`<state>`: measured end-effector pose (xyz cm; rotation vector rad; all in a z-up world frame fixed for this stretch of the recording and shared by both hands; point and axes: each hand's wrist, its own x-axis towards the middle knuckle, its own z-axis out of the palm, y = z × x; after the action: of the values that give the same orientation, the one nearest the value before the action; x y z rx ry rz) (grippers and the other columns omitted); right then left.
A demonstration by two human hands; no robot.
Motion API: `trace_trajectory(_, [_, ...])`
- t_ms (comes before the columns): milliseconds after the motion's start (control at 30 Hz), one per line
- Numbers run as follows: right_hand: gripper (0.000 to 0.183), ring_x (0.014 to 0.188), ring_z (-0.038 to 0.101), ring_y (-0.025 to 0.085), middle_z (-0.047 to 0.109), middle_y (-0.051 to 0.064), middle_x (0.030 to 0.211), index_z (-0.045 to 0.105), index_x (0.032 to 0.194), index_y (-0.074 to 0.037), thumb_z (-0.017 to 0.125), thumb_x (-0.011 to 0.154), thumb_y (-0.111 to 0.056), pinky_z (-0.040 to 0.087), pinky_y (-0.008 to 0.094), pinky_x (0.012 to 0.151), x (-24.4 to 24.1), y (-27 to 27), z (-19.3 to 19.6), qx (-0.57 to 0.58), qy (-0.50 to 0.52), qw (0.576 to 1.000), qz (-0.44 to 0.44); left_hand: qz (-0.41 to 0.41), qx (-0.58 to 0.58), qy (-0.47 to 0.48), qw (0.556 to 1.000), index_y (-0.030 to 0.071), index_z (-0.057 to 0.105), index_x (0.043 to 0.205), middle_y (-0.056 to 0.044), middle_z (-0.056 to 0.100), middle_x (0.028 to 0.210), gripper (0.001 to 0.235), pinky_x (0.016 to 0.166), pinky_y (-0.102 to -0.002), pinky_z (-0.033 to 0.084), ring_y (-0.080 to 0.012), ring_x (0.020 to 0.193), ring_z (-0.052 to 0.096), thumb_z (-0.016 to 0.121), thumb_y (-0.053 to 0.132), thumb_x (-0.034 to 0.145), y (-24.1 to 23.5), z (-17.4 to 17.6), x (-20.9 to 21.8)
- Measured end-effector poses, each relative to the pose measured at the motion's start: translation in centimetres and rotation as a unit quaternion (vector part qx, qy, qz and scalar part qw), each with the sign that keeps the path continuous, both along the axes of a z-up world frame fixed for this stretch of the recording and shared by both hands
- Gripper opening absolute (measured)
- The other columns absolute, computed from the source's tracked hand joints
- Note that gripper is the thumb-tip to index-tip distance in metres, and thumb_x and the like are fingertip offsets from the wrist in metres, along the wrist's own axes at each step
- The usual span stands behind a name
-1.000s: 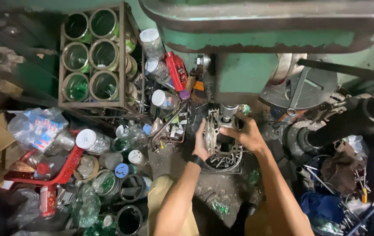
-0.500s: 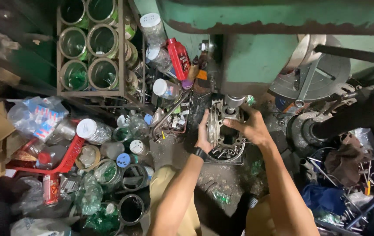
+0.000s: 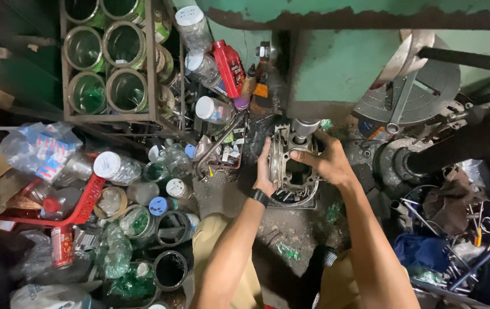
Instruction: The person sits on the floor at a drill press and presses a piston into a motorcycle cylinder block, holding the block steady under the press ram and turning the press handle. They use a wrench on the block, reposition it repeatedly, and finally wipe the assembled cylinder with a blue cloth.
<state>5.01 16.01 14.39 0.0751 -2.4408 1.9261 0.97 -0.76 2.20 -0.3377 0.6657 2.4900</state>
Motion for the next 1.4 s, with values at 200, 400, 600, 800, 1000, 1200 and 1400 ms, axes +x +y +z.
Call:
trace_trajectory(200, [0.065,0.111,0.067,0.018,0.075,0.012,0.120,0.065,0.132,0.002,0.088,0.077,-0.026,0.052,0.036,0.099,0.0,0.0,0.4,0.020,-0.026,0.999,-0.006,0.031,-0.057,-0.012,0.998,0.007,0.066,0.128,-0.005,0.073,0.109,0.054,0.078,-0.030,0.060,-0.0159,0.091,0.071,0.060,0.052,0.099,0.1,-0.5,-0.1])
trace_trajectory(400, [0.066,0.110,0.065,0.018,0.074,0.012,0.121,0.064,0.132,0.003,0.088,0.077,-0.025,0.051,0.035,0.099,0.0,0.0,0.3,0.008,-0.007,1.000,-0.004,0.027,-0.060,0.001,0.998,0.007,0.067,0.126,-0.006,0.072,0.106,0.054,0.070,-0.030,0.059,-0.0160,0.086,0.071,0.060,0.054,0.100,0.1,-1.1,-0.2])
trace_trajectory(600, [0.066,0.110,0.065,0.017,0.073,0.012,0.120,0.063,0.130,0.004,0.088,0.077,-0.026,0.051,0.034,0.098,0.1,0.1,0.1,-0.014,-0.012,1.000,-0.003,0.024,-0.008,-0.006,1.000,0.005,0.067,0.126,-0.008,0.073,0.110,0.052,0.076,-0.031,0.062,-0.0179,0.091,0.072,0.058,0.050,0.102,0.1,-0.9,-0.1])
trace_trajectory(800, [0.062,0.104,0.066,0.016,0.075,0.012,0.116,0.067,0.127,0.004,0.087,0.077,-0.026,0.052,0.034,0.096,0.0,0.2,-0.1,0.006,-0.023,1.000,-0.004,-0.029,0.020,-0.007,0.999,0.011,0.070,0.122,-0.006,0.076,0.103,0.054,0.059,-0.034,0.059,-0.0189,0.081,0.072,0.063,0.058,0.097,-0.3,-2.0,-0.4])
trace_trajectory(1000, [0.060,0.103,0.068,0.018,0.076,0.013,0.114,0.068,0.125,0.004,0.087,0.076,-0.024,0.054,0.036,0.094,0.1,-0.2,1.4,0.002,-0.009,1.000,0.002,-0.037,-0.015,-0.064,0.997,0.014,0.068,0.123,-0.004,0.074,0.106,0.052,0.069,-0.034,0.063,-0.0192,0.085,0.073,0.060,0.057,0.095,-0.5,0.3,-0.3])
trace_trajectory(1200, [0.063,0.105,0.070,0.020,0.075,0.013,0.115,0.066,0.127,0.003,0.088,0.075,-0.026,0.054,0.037,0.097,0.0,0.1,0.0,0.012,-0.023,1.000,-0.006,-0.028,-0.005,-0.043,0.999,0.011,0.069,0.123,-0.006,0.075,0.108,0.053,0.075,-0.033,0.062,-0.0186,0.088,0.073,0.059,0.056,0.097,-0.3,1.6,0.3])
trace_trajectory(1400, [0.064,0.104,0.067,0.020,0.076,0.014,0.114,0.066,0.127,0.006,0.088,0.076,-0.026,0.054,0.037,0.096,0.0,0.1,-0.1,-0.037,-0.022,0.999,-0.001,-0.041,0.005,-0.033,0.999,0.011,0.069,0.120,-0.006,0.075,0.103,0.053,0.069,-0.034,0.061,-0.0200,0.084,0.072,0.061,0.058,0.096,-0.4,-0.1,-0.1])
